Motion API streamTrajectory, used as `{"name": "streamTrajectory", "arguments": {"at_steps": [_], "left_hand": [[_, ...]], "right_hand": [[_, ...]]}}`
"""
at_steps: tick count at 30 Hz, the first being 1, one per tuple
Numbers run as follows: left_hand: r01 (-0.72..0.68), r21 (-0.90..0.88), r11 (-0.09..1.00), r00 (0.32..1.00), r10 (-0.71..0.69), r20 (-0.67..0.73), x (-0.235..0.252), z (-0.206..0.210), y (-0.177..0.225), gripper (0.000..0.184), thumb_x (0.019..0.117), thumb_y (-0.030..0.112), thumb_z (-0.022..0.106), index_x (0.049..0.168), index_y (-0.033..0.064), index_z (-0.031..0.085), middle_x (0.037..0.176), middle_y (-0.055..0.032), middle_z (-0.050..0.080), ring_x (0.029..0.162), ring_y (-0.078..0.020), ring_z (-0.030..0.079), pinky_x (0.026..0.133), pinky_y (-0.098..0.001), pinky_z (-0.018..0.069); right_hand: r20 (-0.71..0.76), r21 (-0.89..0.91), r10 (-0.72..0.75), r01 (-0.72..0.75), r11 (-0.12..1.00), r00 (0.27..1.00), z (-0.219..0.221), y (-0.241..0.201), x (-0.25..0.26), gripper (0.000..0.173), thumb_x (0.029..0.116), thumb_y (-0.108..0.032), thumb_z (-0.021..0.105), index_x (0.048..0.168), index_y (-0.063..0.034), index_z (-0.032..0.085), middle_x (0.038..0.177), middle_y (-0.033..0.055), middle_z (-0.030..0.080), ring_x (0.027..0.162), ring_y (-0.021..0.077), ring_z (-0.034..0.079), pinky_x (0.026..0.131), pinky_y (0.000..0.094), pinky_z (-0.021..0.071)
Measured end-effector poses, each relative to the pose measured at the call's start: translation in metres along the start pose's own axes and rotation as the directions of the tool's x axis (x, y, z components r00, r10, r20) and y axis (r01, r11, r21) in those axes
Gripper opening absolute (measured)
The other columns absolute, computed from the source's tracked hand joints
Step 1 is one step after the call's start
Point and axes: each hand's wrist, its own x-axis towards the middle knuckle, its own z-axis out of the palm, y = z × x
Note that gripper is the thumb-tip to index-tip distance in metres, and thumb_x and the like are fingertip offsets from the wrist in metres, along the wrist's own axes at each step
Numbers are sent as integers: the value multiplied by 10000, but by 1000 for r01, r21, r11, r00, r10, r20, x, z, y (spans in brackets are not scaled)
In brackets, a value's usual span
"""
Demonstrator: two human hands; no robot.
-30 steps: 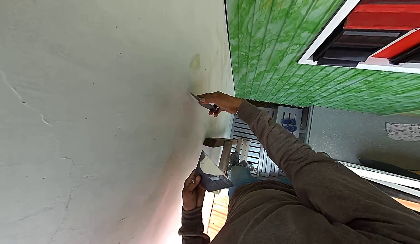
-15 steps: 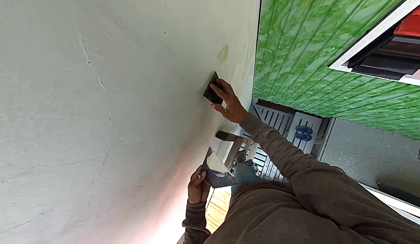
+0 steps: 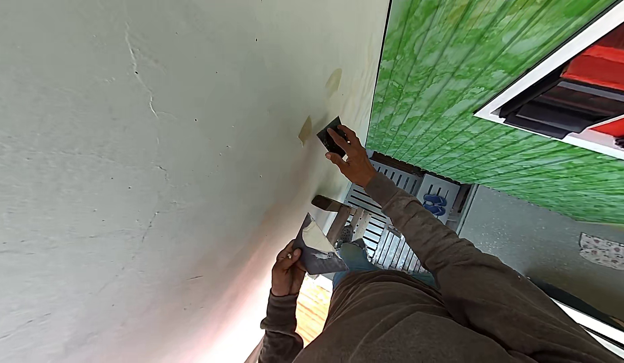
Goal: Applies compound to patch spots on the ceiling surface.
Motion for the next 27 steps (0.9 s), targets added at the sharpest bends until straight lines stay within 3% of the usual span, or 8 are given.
{"name": "streamTrajectory", "arguments": {"at_steps": [5,9,22,27], "left_hand": [[13,-11,1000,1000,-13,13,-2,-2,-1,244,935,185,715,1126,36,741,1076,-142,744,969,-203,735,878,-391,609],[-27,-4,1000,999,27,-31,-12,-5,2,237,933,185,713,1119,40,740,1069,-137,746,971,-200,735,876,-389,610],[-13,-2,1000,999,13,-47,-16,-7,-4,261,931,189,717,1130,22,733,1077,-151,741,975,-211,733,879,-399,609],[11,25,1000,1000,-10,-17,-7,0,-2,257,929,197,720,1127,35,732,1078,-138,742,978,-205,732,882,-400,608]], "right_hand": [[-93,23,-161,164,986,982,-19,-62,47,606,1007,-419,612,1549,-179,482,1639,206,309,1428,385,415,1118,496,445],[-54,-46,-270,268,962,961,-1,-68,37,565,1015,-434,601,1524,-200,520,1633,225,316,1443,378,408,1160,489,405],[40,-56,-162,164,985,986,40,-33,-11,544,1016,-424,600,1519,-229,529,1634,220,318,1423,401,418,1156,508,398],[303,-94,23,6,996,953,22,-9,-26,510,1000,-418,610,1482,-259,572,1607,194,375,1319,434,490,1039,572,466]]}}
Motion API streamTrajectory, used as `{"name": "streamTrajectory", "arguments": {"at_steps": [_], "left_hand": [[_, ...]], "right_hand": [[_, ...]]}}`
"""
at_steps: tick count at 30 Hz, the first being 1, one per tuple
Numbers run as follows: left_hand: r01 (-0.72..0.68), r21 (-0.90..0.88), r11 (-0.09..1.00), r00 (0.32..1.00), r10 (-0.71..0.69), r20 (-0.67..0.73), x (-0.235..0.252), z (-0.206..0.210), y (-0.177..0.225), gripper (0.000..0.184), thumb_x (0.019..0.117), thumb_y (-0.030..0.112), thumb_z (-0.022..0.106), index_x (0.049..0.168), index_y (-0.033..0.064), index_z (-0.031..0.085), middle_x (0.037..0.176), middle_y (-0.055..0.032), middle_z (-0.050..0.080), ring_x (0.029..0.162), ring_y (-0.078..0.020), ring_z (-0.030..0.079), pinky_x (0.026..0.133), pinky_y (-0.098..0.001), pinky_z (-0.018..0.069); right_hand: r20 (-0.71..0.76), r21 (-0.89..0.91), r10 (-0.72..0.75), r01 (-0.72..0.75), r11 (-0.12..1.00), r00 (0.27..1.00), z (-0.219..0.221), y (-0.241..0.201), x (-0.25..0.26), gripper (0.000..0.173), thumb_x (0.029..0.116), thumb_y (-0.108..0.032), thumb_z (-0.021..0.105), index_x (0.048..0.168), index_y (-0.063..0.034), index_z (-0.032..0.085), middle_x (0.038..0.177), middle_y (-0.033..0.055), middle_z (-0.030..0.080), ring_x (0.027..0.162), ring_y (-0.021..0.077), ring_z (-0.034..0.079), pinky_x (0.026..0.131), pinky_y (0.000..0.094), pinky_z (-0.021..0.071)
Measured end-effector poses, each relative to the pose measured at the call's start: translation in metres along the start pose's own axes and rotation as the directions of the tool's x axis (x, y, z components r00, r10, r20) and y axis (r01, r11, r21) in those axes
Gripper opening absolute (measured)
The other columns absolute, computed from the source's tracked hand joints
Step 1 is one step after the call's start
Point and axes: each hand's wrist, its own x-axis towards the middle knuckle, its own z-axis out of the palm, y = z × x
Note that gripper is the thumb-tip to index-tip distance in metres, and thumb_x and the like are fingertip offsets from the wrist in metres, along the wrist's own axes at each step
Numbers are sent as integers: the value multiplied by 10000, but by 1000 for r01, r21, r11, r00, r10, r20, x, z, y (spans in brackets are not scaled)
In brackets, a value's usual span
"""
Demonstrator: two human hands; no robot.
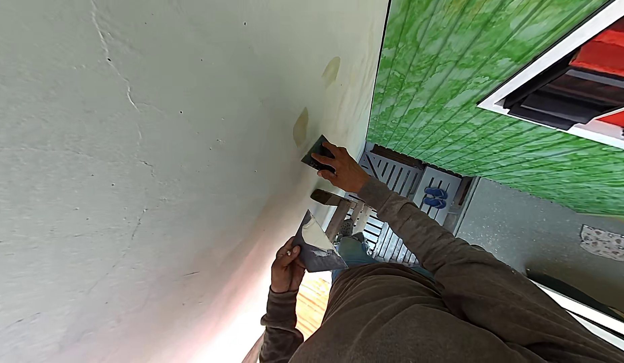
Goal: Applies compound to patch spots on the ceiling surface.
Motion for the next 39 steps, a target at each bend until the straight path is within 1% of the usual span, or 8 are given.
{"name": "streamTrajectory", "arguments": {"at_steps": [3,8,15,19,24,31,35,39], "left_hand": [[-6,0,1000,1000,6,13,5,3,5,263,925,192,721,1134,31,730,1081,-142,743,981,-207,732,884,-401,607],[-17,1,1000,1000,17,6,-7,-1,5,258,930,190,714,1133,32,731,1080,-141,742,980,-205,731,883,-399,605],[-47,-32,998,999,47,-19,-15,-6,1,267,929,190,714,1141,27,726,1085,-145,739,989,-211,728,894,-405,602],[-48,-44,998,999,48,1,-12,-3,2,256,939,181,701,1143,29,730,1092,-140,740,991,-202,728,899,-395,600],[-70,-84,994,997,71,9,-16,-10,1,233,946,181,696,1124,37,741,1068,-135,743,962,-201,730,876,-389,602],[-120,-128,984,993,121,-1,-18,-9,0,260,946,206,700,1156,57,733,1087,-142,737,967,-210,731,870,-402,605],[-137,-142,980,990,138,2,-20,-7,-6,255,934,191,708,1143,48,740,1080,-148,739,958,-212,733,860,-401,607],[-139,-138,981,990,141,1,-21,-7,-6,243,930,183,711,1131,51,747,1078,-147,742,957,-212,736,861,-400,609]], "right_hand": [[-99,132,48,-35,991,994,-28,-7,8,534,1004,-413,620,1497,-219,556,1600,170,402,1325,402,516,1054,560,467],[-211,233,-9,60,971,977,-67,-32,48,568,1002,-369,630,1527,-186,512,1595,157,407,1356,326,520,1061,503,496],[119,97,44,-55,994,992,-18,-11,3,542,989,-412,634,1495,-230,558,1586,169,416,1284,417,532,1030,599,463],[-118,115,-32,45,992,993,-18,-13,-1,580,989,-429,620,1516,-206,529,1623,154,374,1427,366,433,1142,527,407],[-293,9,-226,239,971,929,-38,-50,10,606,1002,-382,620,1544,-148,481,1669,139,287,1481,320,376,1159,484,408],[-418,-150,-539,530,835,731,-54,-139,29,584,969,-380,663,1480,-117,554,1583,265,367,1456,401,378,1174,513,382],[-439,-216,-562,525,823,701,-55,-174,35,547,960,-342,695,1464,-160,583,1601,269,333,1456,419,361,1169,514,373],[-408,-295,-545,459,838,733,-34,-161,30,558,979,-390,666,1492,-203,556,1596,251,350,1421,414,402,1128,502,418]]}}
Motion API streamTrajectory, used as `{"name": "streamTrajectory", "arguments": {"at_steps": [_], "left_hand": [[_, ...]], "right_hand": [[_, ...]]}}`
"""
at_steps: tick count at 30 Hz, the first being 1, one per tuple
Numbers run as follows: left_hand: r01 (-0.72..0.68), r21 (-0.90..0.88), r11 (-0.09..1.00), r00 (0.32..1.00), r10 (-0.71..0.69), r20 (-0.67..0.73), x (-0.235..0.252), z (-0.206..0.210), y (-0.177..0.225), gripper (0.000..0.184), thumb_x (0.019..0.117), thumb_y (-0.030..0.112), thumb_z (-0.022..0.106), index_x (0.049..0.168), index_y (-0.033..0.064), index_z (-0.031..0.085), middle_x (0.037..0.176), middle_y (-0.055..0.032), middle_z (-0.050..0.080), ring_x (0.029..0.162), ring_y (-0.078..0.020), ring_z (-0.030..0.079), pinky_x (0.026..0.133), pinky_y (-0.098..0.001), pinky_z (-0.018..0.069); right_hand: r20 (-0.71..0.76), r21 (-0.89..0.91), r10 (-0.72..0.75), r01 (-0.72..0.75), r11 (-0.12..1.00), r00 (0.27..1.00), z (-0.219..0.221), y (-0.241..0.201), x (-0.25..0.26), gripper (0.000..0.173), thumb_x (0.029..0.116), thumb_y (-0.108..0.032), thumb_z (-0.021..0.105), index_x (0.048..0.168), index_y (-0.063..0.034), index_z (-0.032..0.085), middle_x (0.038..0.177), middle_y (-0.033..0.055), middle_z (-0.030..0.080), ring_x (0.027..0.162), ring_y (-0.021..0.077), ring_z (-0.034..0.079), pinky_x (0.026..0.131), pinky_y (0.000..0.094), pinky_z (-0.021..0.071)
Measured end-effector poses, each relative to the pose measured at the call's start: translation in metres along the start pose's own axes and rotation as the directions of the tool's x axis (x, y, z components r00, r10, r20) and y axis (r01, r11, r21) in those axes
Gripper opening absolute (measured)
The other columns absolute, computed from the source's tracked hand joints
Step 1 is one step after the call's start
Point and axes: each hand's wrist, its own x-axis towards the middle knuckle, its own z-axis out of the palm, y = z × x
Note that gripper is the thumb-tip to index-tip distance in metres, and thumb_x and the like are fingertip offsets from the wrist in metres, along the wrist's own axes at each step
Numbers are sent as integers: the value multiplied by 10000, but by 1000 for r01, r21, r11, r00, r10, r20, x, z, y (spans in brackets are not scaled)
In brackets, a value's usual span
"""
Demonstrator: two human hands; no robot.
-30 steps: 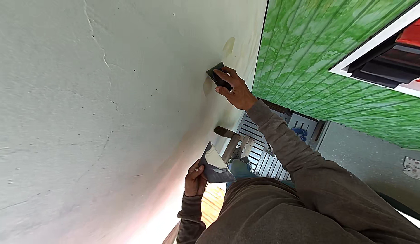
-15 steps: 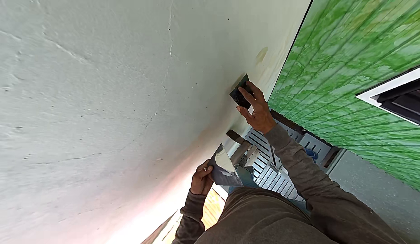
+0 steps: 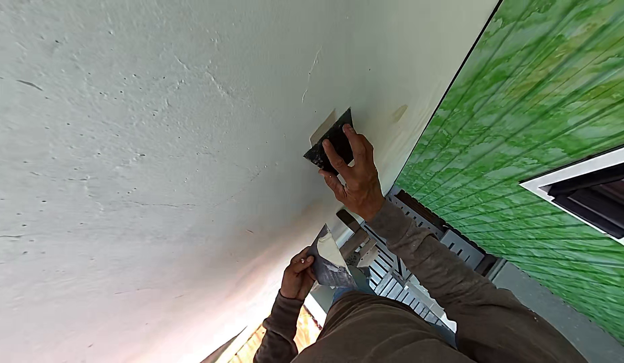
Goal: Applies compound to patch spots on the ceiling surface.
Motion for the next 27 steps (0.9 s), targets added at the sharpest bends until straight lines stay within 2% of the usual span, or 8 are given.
{"name": "streamTrajectory", "arguments": {"at_steps": [4,8,11,13,19,21,23,27], "left_hand": [[14,8,1000,1000,-14,23,5,1,-2,232,934,193,710,1119,60,754,1064,-138,745,940,-201,736,850,-392,611],[23,-12,1000,998,-22,53,15,5,-3,244,934,183,708,1133,47,743,1067,-142,743,951,-208,735,864,-397,607],[30,0,1000,997,-29,67,15,10,-5,228,936,189,706,1113,52,750,1056,-128,746,950,-196,733,866,-387,605],[28,9,1000,997,-28,74,11,8,-3,227,934,196,709,1108,57,754,1052,-126,747,943,-191,734,860,-384,606],[7,1,1000,999,-7,-41,-3,-13,-9,237,916,211,724,1102,68,757,1029,-130,748,906,-197,740,819,-388,620],[18,13,1000,998,-17,-66,-4,-14,-12,239,906,217,731,1093,71,761,1024,-129,749,898,-195,741,812,-386,622],[21,26,999,997,-19,-70,-5,-13,-10,231,899,220,738,1075,73,765,1004,-128,751,879,-194,743,801,-385,625],[-21,-4,1000,999,21,-48,-12,-17,-9,248,910,232,738,1106,82,760,1038,-129,749,915,-196,741,830,-389,620]], "right_hand": [[213,-91,96,-78,993,972,-27,4,-21,531,1002,-463,581,1497,-271,554,1595,195,384,1376,391,439,1076,492,447],[145,10,161,-165,986,976,-60,-10,17,592,999,-436,599,1534,-199,505,1607,200,368,1368,364,467,1065,473,453],[159,85,220,-235,968,963,-73,-29,47,638,1018,-414,582,1589,-182,416,1638,186,301,1265,343,514,914,468,512],[185,79,214,-232,970,959,-65,-38,49,646,1012,-431,577,1595,-214,405,1633,183,295,1246,342,520,891,475,515],[329,3,208,-221,975,921,-41,-42,7,627,993,-521,561,1568,-296,450,1612,187,312,1236,334,499,906,452,508],[495,-2,252,-289,957,831,-42,-33,-15,575,980,-525,595,1523,-359,505,1607,151,326,1234,329,499,912,470,514],[570,-1,303,-368,930,764,-40,-18,-43,492,994,-512,576,1459,-352,584,1596,133,375,1240,333,522,958,497,509],[435,52,329,-388,920,838,-36,-4,-70,516,1004,-490,574,1481,-294,572,1575,165,410,1299,333,513,1039,486,484]]}}
